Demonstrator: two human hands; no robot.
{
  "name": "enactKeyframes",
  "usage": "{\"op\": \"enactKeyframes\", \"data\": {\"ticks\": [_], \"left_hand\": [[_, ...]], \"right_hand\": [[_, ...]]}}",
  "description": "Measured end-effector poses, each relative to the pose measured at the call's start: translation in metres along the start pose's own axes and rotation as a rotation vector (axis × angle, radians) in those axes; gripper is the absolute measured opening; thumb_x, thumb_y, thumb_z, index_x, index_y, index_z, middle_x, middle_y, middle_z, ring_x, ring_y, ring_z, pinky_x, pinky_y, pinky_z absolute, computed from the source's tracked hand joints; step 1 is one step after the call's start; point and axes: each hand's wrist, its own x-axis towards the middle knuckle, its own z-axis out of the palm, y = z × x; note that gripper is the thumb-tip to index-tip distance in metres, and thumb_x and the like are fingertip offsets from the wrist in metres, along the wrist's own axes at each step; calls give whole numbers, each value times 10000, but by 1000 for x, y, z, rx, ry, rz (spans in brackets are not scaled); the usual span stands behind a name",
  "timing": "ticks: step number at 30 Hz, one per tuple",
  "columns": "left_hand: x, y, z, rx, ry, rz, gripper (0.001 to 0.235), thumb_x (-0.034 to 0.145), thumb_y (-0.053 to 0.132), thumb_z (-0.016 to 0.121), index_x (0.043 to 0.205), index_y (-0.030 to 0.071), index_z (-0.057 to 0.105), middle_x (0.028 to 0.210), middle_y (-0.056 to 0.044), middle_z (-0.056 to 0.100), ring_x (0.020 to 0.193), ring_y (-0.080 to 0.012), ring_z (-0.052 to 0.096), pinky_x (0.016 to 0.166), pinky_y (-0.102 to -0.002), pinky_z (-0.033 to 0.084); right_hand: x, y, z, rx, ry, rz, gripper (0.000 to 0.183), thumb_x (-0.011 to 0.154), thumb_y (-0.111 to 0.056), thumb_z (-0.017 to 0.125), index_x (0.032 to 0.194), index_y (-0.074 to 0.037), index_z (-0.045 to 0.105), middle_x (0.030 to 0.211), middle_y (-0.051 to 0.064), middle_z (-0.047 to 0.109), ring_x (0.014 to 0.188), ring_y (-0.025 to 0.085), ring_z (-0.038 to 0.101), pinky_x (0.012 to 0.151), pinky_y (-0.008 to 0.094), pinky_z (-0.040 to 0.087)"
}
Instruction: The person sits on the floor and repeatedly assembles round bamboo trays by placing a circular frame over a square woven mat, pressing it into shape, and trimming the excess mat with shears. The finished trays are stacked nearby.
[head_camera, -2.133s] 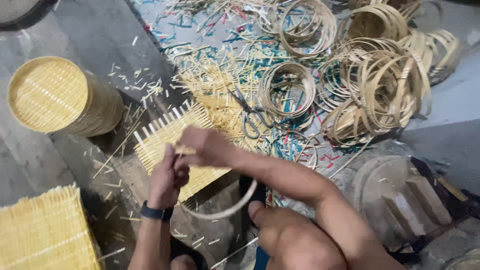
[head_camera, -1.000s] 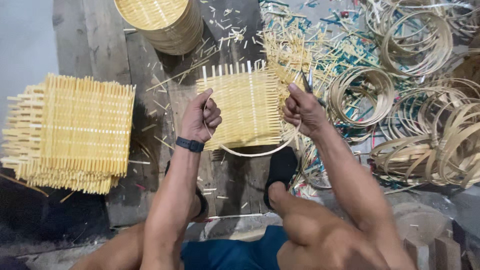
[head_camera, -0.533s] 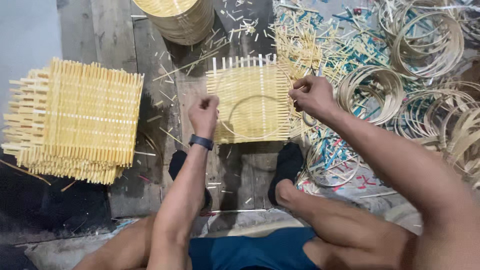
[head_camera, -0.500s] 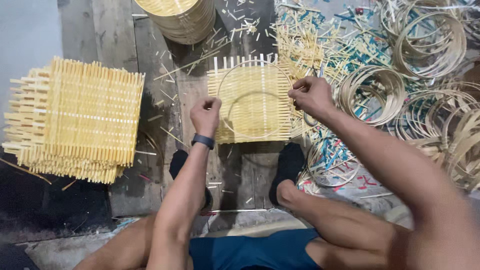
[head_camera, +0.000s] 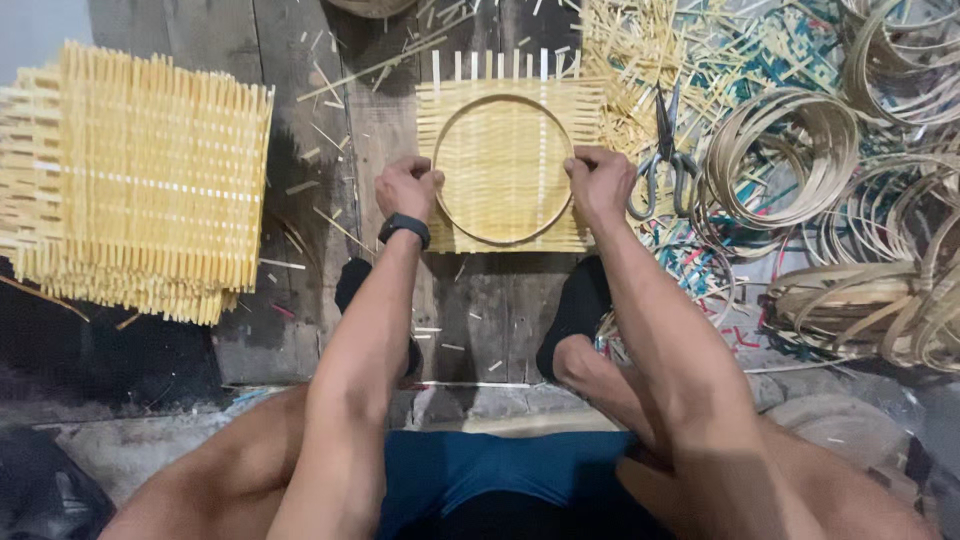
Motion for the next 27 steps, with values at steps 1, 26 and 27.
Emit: {"op": "enactKeyframes", "data": {"ticks": [1, 26, 27], "left_hand": [[0, 1, 0, -3, -1, -20, 267, 681, 191, 816, 933, 102, 802, 851, -124, 775, 796, -261, 760, 766, -362, 587], [23, -40, 13, -70, -117, -86, 246, 620, 73, 924, 845, 69, 825, 781, -64, 785, 680, -134, 725, 682, -277, 583], [23, -47, 18, -107, -129, -120, 251, 629, 71, 917, 861, 72, 822, 798, -58, 788, 696, -128, 730, 689, -275, 587]], "right_hand": [[1, -2, -1, 4, -2, 31, 214, 790, -149, 795, 988, -70, 813, 861, 169, 770, 786, 277, 764, 781, 355, 583], [6, 19, 7, -17, -58, 31, 204, 831, -209, 805, 987, -79, 816, 819, 146, 768, 744, 247, 754, 755, 356, 577], [6, 22, 7, -17, -60, 33, 211, 826, -210, 811, 991, -81, 819, 828, 141, 771, 745, 238, 753, 751, 354, 575]]}}
